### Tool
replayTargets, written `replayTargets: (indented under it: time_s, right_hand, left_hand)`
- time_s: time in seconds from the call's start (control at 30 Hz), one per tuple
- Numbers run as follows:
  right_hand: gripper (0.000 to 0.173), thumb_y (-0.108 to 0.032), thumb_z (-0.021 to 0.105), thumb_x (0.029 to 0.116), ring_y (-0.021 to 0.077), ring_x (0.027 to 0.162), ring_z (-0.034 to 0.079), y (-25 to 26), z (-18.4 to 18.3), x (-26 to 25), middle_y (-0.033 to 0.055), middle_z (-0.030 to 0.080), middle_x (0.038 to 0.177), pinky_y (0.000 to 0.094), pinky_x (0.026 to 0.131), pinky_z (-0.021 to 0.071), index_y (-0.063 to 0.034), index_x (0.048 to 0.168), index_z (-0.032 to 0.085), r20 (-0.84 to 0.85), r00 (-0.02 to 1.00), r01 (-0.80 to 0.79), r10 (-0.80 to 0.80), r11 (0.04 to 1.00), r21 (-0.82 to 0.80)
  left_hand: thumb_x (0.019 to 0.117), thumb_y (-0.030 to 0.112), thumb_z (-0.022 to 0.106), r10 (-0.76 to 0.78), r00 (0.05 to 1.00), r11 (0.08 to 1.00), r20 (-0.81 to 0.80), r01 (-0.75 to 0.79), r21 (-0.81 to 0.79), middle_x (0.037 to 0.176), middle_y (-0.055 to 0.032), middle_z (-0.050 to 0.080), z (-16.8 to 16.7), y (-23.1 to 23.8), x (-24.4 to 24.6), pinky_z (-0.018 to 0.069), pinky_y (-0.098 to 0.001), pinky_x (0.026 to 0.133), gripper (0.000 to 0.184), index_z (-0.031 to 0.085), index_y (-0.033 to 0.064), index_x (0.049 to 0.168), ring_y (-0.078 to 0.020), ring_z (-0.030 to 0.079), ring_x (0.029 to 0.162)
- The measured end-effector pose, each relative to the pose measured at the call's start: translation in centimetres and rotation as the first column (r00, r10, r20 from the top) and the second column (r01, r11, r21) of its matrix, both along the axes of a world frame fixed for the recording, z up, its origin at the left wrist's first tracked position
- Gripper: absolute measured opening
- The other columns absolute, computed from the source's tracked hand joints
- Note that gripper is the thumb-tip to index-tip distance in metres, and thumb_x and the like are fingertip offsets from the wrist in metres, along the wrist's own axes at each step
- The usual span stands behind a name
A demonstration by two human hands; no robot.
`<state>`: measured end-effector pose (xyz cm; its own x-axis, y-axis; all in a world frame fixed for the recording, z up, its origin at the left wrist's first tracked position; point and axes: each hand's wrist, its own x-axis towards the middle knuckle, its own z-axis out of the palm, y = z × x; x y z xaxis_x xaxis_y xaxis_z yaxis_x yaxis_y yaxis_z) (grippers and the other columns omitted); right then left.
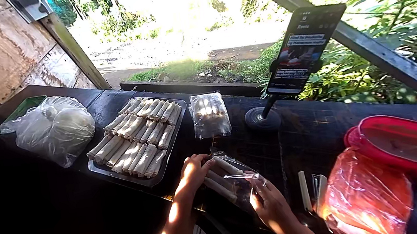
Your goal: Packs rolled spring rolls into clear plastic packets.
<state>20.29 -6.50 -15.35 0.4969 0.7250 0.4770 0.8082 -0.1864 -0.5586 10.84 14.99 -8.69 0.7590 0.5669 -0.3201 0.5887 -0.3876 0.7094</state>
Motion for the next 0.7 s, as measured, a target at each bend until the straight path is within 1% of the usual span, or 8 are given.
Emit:
replayTargets:
  time_s: [0.07,0.2,0.33,0.37,0.43,0.53,0.6,0.7]
  right_hand:
    - [0.043,-0.002,0.058,0.0805,0.0419,0.106,0.071,0.2,0.7,-0.2,0.0259,0.072,0.117,0.0487,0.093,0.0569,0.0122,0.120,0.069,0.001,0.999,0.034,-0.034,0.998,-0.057]
    - [0.044,0.002,0.063,0.0793,0.0419,0.109,0.071,0.8,1.7,-0.2,0.0268,0.072,0.117,0.0499,0.095,0.0566,0.0130,0.122,0.068,0.000,0.997,0.082,-0.082,0.990,-0.119]
    - [0.040,0.001,0.063,0.0900,0.0424,0.119,0.066,1.2,3.3,0.0,0.0277,0.068,0.127,0.0517,0.102,0.0523,0.0103,0.129,0.065,-0.106,0.987,0.077,-0.119,0.938,-0.337]
    - [0.036,-0.002,0.063,0.0924,0.0419,0.117,0.067,1.3,3.5,0.0,0.0271,0.069,0.125,0.0520,0.099,0.0537,0.0098,0.126,0.067,-0.094,0.988,0.082,-0.125,0.927,-0.366]
    - [0.027,-0.007,0.063,0.0939,0.0411,0.103,0.072,1.3,3.1,0.2,0.0259,0.073,0.111,0.0527,0.086,0.0586,0.0082,0.113,0.072,-0.021,0.990,0.124,-0.141,0.925,-0.359]
    - [0.029,-0.010,0.064,0.0925,0.0404,0.093,0.074,1.3,2.7,0.2,0.0244,0.074,0.103,0.0530,0.075,0.0597,0.0067,0.114,0.073,0.047,0.985,0.172,-0.166,0.926,-0.336]
    - [0.029,-0.009,0.064,0.0890,0.0395,0.086,0.075,1.1,1.8,0.4,0.0235,0.075,0.097,0.0524,0.070,0.0600,0.0065,0.111,0.074,0.081,0.983,0.179,-0.164,0.951,-0.250]
    - [0.041,-0.005,0.062,0.0843,0.0374,0.078,0.074,0.6,1.1,0.6,0.0192,0.075,0.091,0.0517,0.065,0.0599,0.0002,0.124,0.072,0.089,0.986,0.150,-0.138,0.976,-0.155]
  left_hand:
    - [0.1071,0.031,0.055,-0.018,1.000,1.000,-0.009,0.018,-0.014,0.131,-0.0173,0.064,0.0,0.2,0.4,0.0383,-0.0455,0.111,0.040,0.064,0.0028,0.133,-0.0321,0.054,0.128]
    - [0.1076,0.034,0.053,-0.021,0.999,1.000,-0.025,0.021,-0.005,0.127,-0.0160,0.067,0.0,0.2,1.1,0.0396,-0.0479,0.109,0.039,0.066,0.0050,0.130,-0.0315,0.057,0.126]
    - [0.1076,0.033,0.053,-0.033,0.999,0.999,-0.001,0.033,0.011,0.131,-0.0177,0.062,0.1,-0.1,1.3,0.0400,-0.0474,0.109,0.041,0.065,0.0050,0.135,-0.0326,0.054,0.126]
    - [0.1070,0.032,0.055,-0.032,0.999,0.999,0.019,0.032,0.000,0.132,-0.0178,0.061,0.0,-0.1,1.2,0.0401,-0.0471,0.109,0.040,0.065,0.0041,0.133,-0.0325,0.054,0.126]
    - [0.1057,0.030,0.058,-0.029,0.998,0.999,0.053,0.031,-0.033,0.131,-0.0173,0.062,-0.2,0.0,1.1,0.0405,-0.0466,0.108,0.038,0.065,0.0022,0.130,-0.0315,0.054,0.125]
    - [0.1054,0.028,0.059,-0.008,0.998,0.998,0.061,0.013,-0.068,0.127,-0.0183,0.065,-0.3,0.0,1.3,0.0424,-0.0468,0.108,0.036,0.064,0.0008,0.128,-0.0301,0.058,0.123]
    - [0.1057,0.029,0.058,0.026,1.000,0.998,0.010,-0.026,-0.053,0.124,-0.0186,0.066,0.0,-0.3,1.8,0.0445,-0.0478,0.106,0.036,0.063,0.0008,0.127,-0.0294,0.061,0.120]
    - [0.1062,0.028,0.055,0.122,0.990,0.992,-0.074,-0.125,-0.029,0.116,-0.0176,0.067,0.5,-1.1,2.9,0.0484,-0.0505,0.099,0.034,0.060,0.0036,0.130,-0.0300,0.064,0.111]
